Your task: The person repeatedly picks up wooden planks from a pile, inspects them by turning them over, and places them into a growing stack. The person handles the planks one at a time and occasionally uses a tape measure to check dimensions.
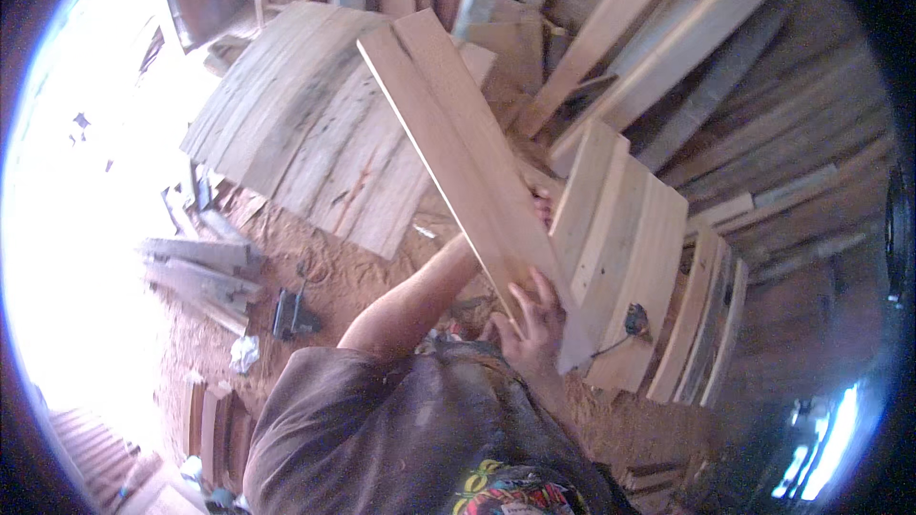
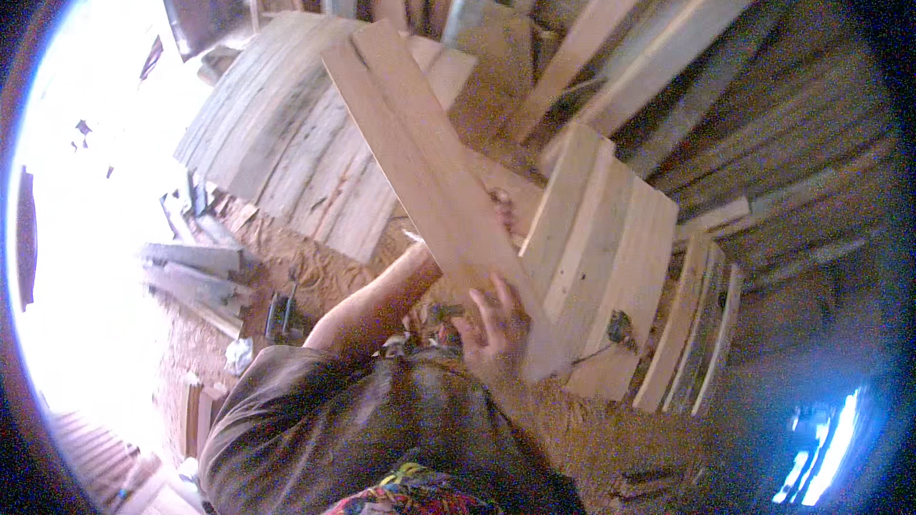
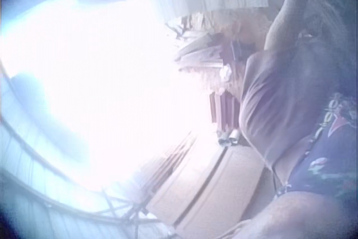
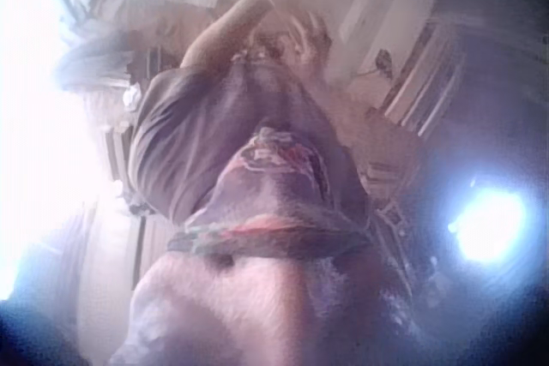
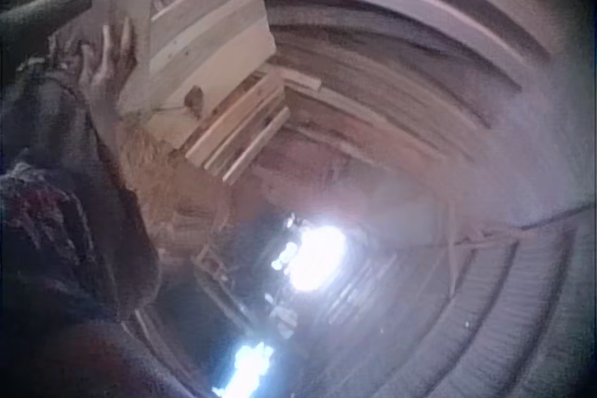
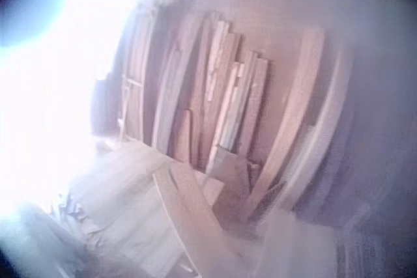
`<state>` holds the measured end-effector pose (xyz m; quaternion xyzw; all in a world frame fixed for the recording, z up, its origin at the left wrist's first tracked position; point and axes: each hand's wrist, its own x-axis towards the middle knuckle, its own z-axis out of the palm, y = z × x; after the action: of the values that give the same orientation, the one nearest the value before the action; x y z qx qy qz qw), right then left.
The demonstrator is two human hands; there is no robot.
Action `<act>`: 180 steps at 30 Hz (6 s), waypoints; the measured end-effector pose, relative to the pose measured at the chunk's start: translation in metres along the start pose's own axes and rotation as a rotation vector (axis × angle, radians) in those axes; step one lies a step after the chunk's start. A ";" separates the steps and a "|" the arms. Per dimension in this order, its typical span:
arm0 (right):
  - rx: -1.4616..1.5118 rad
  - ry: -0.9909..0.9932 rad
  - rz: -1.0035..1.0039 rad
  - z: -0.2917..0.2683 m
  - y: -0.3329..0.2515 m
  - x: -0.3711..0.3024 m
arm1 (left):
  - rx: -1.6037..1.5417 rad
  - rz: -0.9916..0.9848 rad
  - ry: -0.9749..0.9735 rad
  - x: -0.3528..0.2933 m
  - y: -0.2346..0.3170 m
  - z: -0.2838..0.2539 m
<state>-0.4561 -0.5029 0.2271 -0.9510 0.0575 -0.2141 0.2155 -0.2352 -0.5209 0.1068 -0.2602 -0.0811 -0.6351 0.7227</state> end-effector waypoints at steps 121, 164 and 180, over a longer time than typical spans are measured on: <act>0.612 -0.676 0.772 0.162 0.203 0.087 | 0.637 0.804 1.464 -0.213 -0.099 0.006; 0.591 -0.459 0.508 0.278 0.224 0.156 | 0.771 0.968 1.557 -0.206 -0.047 -0.002; 0.379 -0.474 0.447 0.272 0.211 0.165 | 0.541 1.080 1.357 -0.236 -0.028 -0.015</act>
<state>-0.1939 -0.6215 -0.0231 -0.8815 0.1714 0.0574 0.4363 -0.3081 -0.3230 -0.0043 0.3455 0.3486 -0.1863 0.8511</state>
